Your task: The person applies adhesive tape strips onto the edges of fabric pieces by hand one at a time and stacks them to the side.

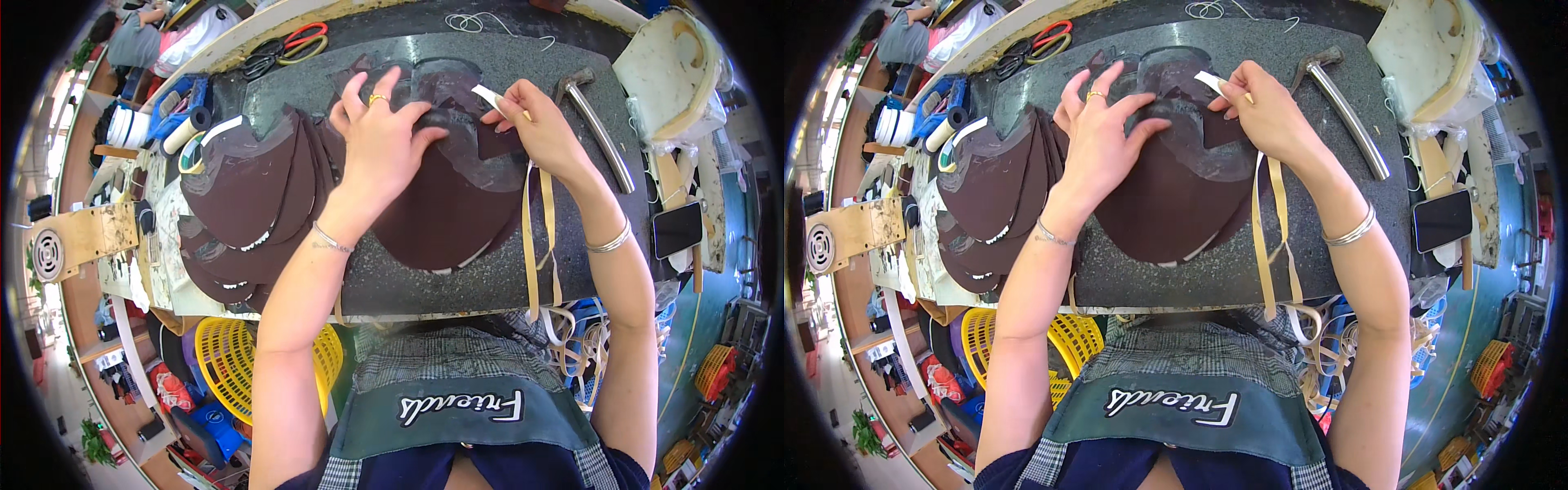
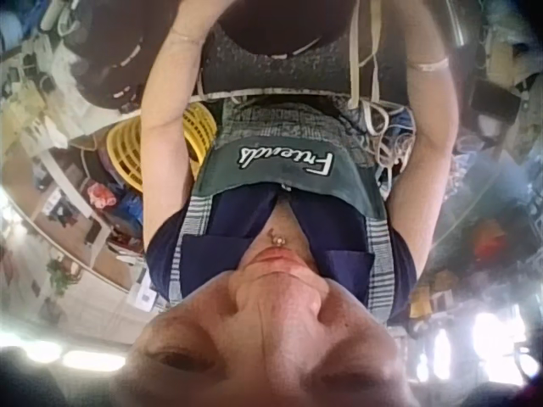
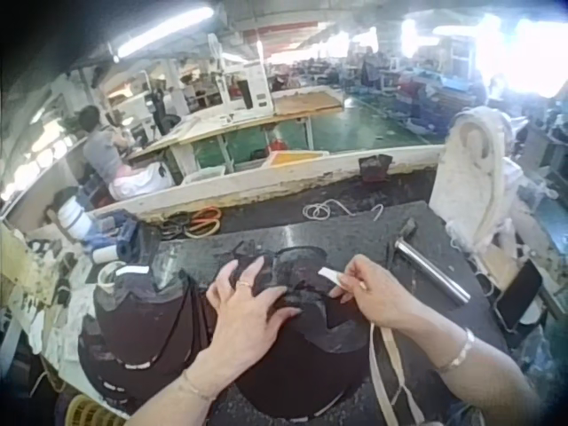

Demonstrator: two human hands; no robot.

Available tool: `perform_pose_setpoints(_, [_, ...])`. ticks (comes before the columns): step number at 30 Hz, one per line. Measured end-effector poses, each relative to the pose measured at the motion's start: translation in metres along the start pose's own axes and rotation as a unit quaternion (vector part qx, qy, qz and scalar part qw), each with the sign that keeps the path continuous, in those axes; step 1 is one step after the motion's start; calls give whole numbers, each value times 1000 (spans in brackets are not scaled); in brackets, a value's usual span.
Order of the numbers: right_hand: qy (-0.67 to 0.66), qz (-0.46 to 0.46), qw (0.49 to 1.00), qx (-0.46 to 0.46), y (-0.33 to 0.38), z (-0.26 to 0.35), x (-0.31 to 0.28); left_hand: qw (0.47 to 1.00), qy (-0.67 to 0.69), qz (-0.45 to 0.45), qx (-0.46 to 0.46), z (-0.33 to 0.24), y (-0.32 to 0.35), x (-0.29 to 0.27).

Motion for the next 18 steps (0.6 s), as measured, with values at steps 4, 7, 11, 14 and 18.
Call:
perform_pose_setpoints(4, [-10,-1,1000,12,-5,-13,2,969,231,79,20,-34,-3,-60])
perform_pose_setpoints(7, [-57,10,997,55,6,7,-6,812,533,142,-192,-53,26,-107])
perform_pose_setpoints(11, [-95,61,991,65,39,60,-15,756,530,169,-346,-49,66,-90])
perform_pose_setpoints(14, [-127,206,966,88,65,79,11,854,395,191,-278,-47,88,-68])
perform_pose_setpoints(18, [-57,288,947,130,83,71,43,697,578,210,-370,-45,107,-64])
Point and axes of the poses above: each hand's wrist, its own y-axis away from the middle knuckle, its own x-axis out of the palm, z = x × y, the point moved 2 cm from there along -y, towards the middle knuckle, and after that the axes turned 1 degree about -y, right-handed, at the moved point
